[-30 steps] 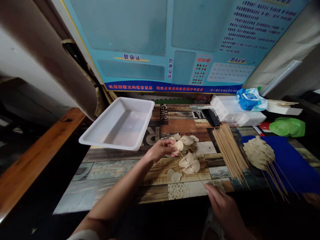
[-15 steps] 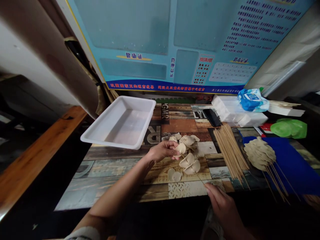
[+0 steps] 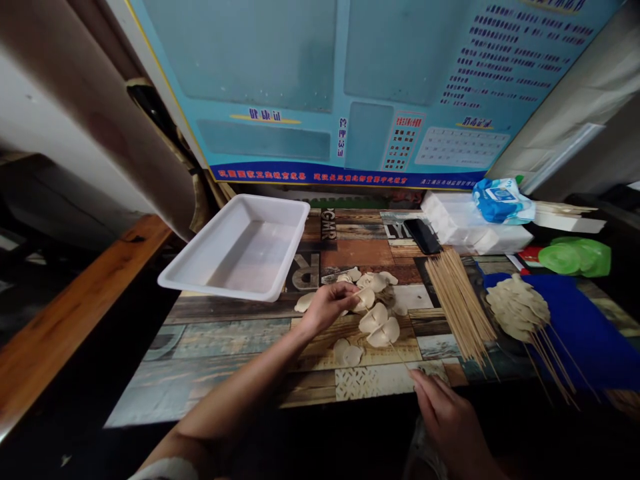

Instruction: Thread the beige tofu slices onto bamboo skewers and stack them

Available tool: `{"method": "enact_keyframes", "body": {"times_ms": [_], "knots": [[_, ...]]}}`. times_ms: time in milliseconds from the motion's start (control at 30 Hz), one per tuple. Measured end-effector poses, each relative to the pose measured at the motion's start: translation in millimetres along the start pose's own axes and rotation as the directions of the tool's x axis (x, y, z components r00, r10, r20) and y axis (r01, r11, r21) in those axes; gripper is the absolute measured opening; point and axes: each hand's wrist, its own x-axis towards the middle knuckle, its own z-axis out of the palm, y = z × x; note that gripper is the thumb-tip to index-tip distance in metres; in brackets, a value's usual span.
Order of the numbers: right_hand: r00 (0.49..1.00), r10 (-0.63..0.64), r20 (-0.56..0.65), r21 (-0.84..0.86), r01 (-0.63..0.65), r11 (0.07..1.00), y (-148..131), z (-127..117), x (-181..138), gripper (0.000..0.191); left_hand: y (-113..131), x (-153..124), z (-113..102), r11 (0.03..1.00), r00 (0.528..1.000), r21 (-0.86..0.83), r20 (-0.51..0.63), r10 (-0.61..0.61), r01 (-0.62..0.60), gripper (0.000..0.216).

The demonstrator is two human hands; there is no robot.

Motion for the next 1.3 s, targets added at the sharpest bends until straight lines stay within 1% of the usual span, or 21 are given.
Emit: {"method": "enact_keyframes", "body": {"times_ms": [133,233,400,467,600,667,700,767,833,900,1000,1167,1300], "knots": [[1.0,0.024,0.009,0.009,-0.024,1.0,0,-1,-1,0.037,-2,0,2,0.999,0.999,-0.031,-0.053,0.011,-0.012,0.03],[0.999,0.043,0.023,0.026,-0.044,0.999,0,-2,-1,0.036,-6,-1,4,1.0,0.996,-0.021,-0.087,0.021,-0.023,0.03],[0.998,0.067,0.008,0.019,-0.068,0.998,-2,-3,0,0.037,-14,-5,10,0.987,0.984,0.1,-0.11,0.139,-0.128,0.024],[0.998,0.066,0.008,0.01,-0.066,0.998,-4,-3,2,0.038,-15,-6,13,0.988,0.983,0.073,-0.111,0.144,-0.137,0.025],[0.999,0.038,-0.01,-0.008,-0.038,0.999,-8,-5,5,0.039,-13,-6,20,0.99,0.993,-0.125,-0.103,0.06,-0.073,0.044],[0.999,0.04,-0.009,0.001,-0.04,0.999,-9,-5,5,0.039,-11,-5,22,0.966,0.996,-0.257,-0.092,-0.01,-0.014,0.046],[0.999,0.042,-0.006,0.014,-0.042,0.999,-9,-6,6,0.038,-11,-5,22,0.944,0.995,-0.327,-0.071,-0.063,0.037,0.044],[0.999,0.041,0.0,0.047,-0.041,0.998,-9,-6,5,0.036,-12,-5,24,0.882,0.983,-0.439,0.016,-0.184,0.172,0.037],[0.999,0.04,-0.002,0.082,-0.04,0.996,-10,-5,5,0.035,-15,-5,24,0.831,0.96,-0.483,0.099,-0.26,0.275,0.033],[0.999,0.048,0.004,0.109,-0.048,0.993,-11,-4,4,0.034,-18,-6,25,0.827,0.959,-0.488,0.112,-0.259,0.28,0.032],[0.996,0.086,0.033,0.136,-0.09,0.987,-13,-2,3,0.032,-21,-7,27,0.84,0.972,-0.49,0.074,-0.224,0.231,0.03],[0.99,0.128,0.063,0.186,-0.138,0.973,-14,0,4,0.03,-20,-10,32,0.78,0.951,-0.546,0.145,-0.271,0.306,0.032],[0.987,0.142,0.079,0.171,-0.154,0.973,-12,1,3,0.031,-24,-10,35,0.76,0.955,-0.578,0.164,-0.248,0.297,0.029]]}}
